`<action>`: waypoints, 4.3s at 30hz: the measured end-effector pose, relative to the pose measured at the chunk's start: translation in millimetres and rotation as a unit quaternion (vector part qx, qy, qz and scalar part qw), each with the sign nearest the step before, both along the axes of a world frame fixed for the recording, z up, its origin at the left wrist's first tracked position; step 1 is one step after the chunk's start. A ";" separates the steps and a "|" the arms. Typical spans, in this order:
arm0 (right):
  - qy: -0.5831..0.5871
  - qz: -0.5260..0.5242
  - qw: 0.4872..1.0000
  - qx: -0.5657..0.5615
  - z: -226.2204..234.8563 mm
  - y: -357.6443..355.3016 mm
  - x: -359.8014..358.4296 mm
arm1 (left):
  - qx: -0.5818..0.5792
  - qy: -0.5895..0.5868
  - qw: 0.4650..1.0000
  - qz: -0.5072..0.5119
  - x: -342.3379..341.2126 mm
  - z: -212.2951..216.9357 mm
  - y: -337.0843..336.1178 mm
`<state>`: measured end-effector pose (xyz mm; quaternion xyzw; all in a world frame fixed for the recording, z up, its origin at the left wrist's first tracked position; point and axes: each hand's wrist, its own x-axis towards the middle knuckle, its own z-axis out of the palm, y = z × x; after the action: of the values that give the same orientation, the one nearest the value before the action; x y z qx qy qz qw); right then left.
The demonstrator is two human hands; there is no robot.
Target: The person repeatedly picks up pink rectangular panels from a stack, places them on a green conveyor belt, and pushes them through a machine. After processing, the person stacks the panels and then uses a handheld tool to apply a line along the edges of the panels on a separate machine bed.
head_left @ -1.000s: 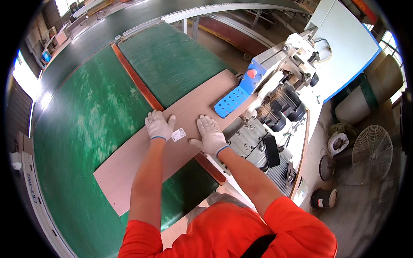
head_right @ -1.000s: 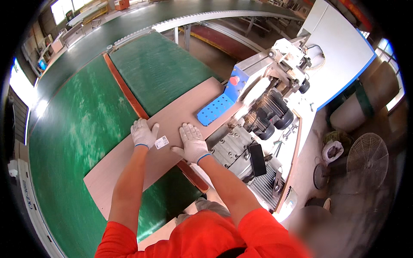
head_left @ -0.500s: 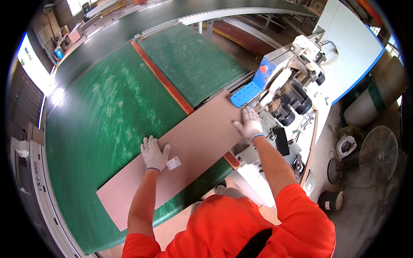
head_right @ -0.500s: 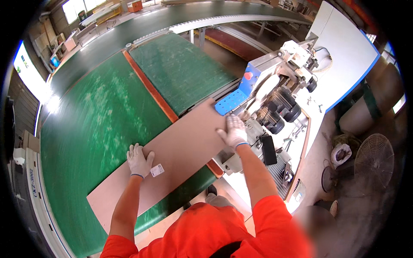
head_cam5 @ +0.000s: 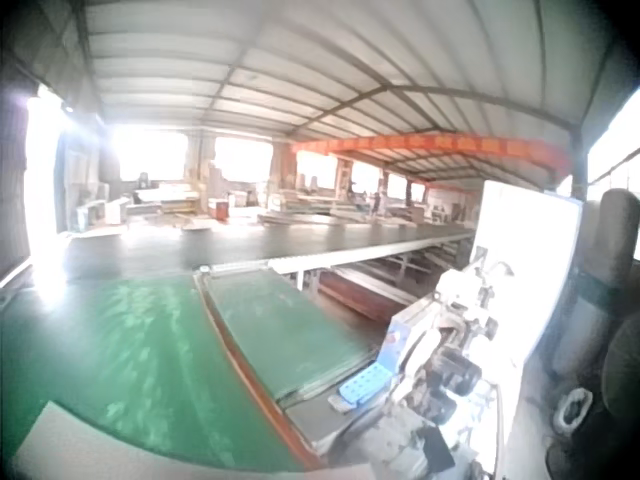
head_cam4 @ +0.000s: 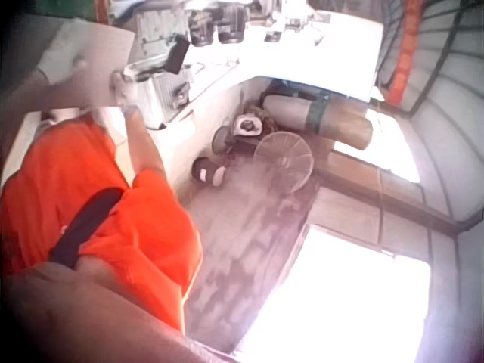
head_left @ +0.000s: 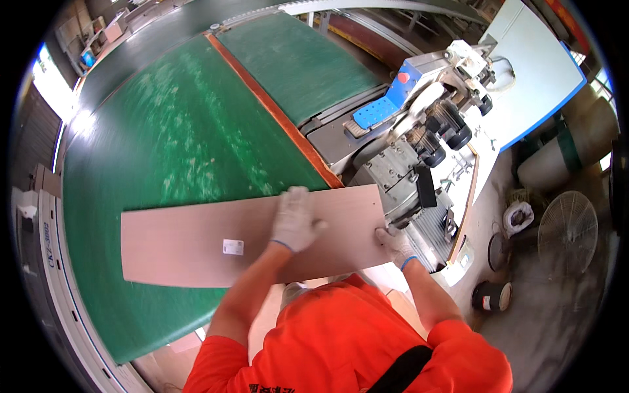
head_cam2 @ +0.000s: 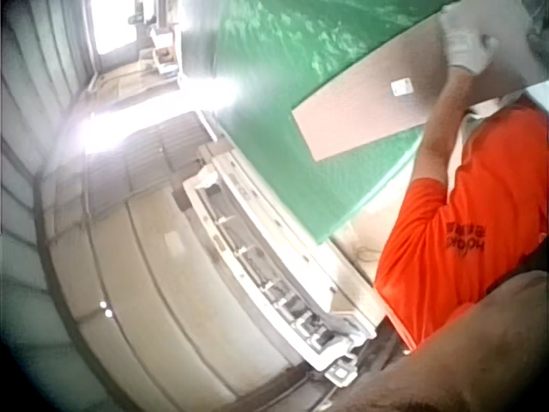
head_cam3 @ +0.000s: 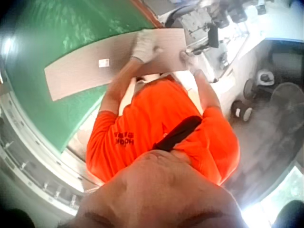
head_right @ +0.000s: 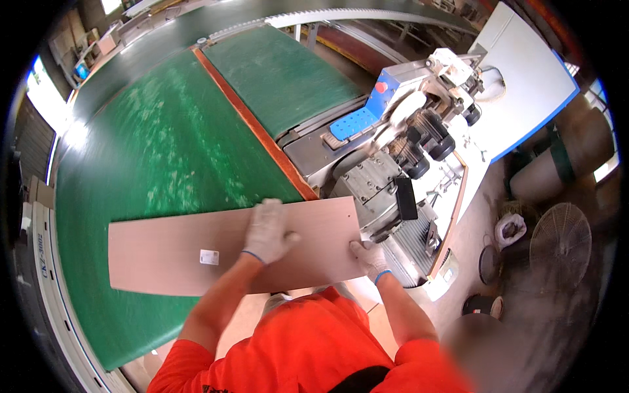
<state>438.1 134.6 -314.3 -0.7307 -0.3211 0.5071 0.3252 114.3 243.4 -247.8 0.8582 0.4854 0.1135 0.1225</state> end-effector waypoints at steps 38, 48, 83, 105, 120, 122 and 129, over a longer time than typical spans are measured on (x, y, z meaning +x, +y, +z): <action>0.264 0.445 0.855 -0.035 63.3 -291.5 -132.8 | -0.083 -0.716 0.338 0.606 211.9 48.8 -761.8; 0.254 0.745 0.613 -0.075 101.5 -535.3 -194.8 | 0.154 -0.613 0.148 0.761 406.8 72.0 -873.2; 0.088 0.910 0.316 -0.252 -39.4 -658.0 -138.8 | 0.472 -0.332 -0.276 0.769 394.7 -26.6 -1115.0; 0.158 0.738 0.637 -0.156 -91.8 -238.0 -150.2 | -0.077 -0.664 0.108 0.736 241.3 -252.9 -690.6; -0.129 0.289 0.835 0.451 1.3 37.5 -12.9 | 0.064 -0.072 0.634 0.768 -4.4 -218.0 -446.4; -0.212 0.230 0.788 0.530 10.0 61.2 -11.9 | 0.166 -0.047 0.690 0.703 -30.2 -161.3 -368.5; -0.254 0.208 0.904 0.274 -4.1 124.7 -63.2 | 0.271 0.025 0.811 0.518 -91.2 -64.3 -196.4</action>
<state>374.9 259.2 -318.4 -0.6336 -0.6637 0.2528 0.3069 23.1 47.0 -312.1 0.4804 0.8108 0.2651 -0.2039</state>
